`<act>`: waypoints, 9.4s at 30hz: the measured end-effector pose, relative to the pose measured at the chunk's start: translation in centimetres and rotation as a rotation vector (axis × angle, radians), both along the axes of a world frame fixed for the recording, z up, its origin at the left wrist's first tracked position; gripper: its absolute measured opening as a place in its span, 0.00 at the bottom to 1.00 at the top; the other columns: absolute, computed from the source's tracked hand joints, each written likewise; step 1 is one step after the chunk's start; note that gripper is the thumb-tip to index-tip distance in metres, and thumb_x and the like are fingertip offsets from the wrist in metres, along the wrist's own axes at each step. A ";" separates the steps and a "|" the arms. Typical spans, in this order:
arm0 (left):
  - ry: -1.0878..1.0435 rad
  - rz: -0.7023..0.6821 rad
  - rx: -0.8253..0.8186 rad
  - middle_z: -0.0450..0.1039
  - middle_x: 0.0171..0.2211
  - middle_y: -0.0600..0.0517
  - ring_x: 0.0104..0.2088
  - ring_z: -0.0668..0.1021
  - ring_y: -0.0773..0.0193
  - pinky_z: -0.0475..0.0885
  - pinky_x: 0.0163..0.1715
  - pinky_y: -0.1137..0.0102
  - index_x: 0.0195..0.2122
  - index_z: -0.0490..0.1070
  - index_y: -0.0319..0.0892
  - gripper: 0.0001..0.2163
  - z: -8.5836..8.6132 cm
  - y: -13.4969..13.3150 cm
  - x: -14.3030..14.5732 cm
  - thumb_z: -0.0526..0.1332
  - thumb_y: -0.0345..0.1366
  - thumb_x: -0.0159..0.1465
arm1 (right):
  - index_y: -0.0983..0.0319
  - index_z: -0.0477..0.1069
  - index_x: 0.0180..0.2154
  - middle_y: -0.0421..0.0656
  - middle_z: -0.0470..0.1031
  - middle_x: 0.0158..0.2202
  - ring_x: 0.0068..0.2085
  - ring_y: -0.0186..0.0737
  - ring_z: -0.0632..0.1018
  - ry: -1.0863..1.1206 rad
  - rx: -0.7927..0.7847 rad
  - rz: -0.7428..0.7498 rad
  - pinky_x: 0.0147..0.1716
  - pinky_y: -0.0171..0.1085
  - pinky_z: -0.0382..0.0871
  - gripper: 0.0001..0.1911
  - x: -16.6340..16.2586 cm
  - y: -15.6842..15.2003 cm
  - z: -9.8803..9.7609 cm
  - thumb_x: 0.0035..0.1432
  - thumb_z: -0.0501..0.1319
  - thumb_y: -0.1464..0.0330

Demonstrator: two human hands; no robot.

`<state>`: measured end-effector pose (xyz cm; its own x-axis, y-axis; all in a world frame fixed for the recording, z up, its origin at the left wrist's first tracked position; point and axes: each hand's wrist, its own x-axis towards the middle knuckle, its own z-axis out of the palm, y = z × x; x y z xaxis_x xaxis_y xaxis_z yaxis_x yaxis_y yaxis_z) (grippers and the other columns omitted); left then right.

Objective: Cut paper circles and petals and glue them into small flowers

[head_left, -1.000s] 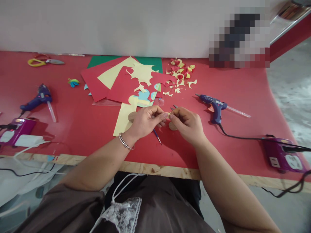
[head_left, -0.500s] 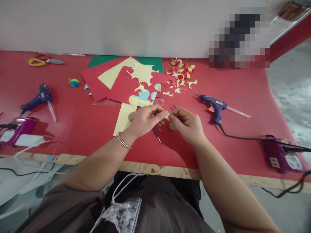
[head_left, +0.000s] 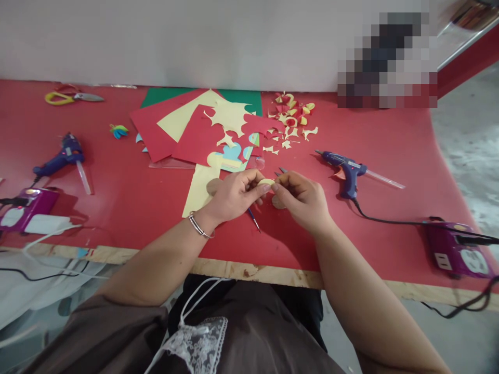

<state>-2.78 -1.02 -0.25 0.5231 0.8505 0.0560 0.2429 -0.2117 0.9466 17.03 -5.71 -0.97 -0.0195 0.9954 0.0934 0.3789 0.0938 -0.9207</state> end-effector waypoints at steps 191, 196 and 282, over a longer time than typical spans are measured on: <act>-0.032 -0.005 -0.214 0.78 0.23 0.55 0.23 0.83 0.68 0.77 0.24 0.77 0.34 0.73 0.41 0.07 0.0 -0.2 0.3 0.65 0.36 0.70 | 0.59 0.74 0.32 0.40 0.76 0.25 0.26 0.36 0.73 -0.097 0.058 -0.006 0.27 0.36 0.65 0.08 -0.2 0.0 0.4 0.61 0.65 0.62; -0.110 -0.044 -0.325 0.79 0.24 0.54 0.24 0.83 0.68 0.80 0.27 0.76 0.35 0.74 0.40 0.07 0.2 0.0 0.1 0.65 0.34 0.70 | 0.59 0.74 0.31 0.40 0.76 0.25 0.26 0.36 0.73 -0.096 0.049 -0.018 0.28 0.37 0.65 0.08 -0.2 0.0 0.5 0.60 0.64 0.62; -0.355 0.041 -0.188 0.82 0.39 0.51 0.42 0.84 0.65 0.80 0.49 0.68 0.41 0.72 0.42 0.18 -0.9 0.8 0.1 0.78 0.40 0.59 | 0.57 0.76 0.36 0.40 0.77 0.27 0.27 0.39 0.76 -0.219 0.200 -0.058 0.29 0.38 0.70 0.03 0.3 -0.2 0.1 0.64 0.65 0.65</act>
<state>-2.64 -0.23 -1.18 0.4646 0.8829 0.0683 -0.1013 -0.0236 0.9946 17.33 -5.86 -0.89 -0.0049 0.9578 0.2875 0.5766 0.2376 -0.7817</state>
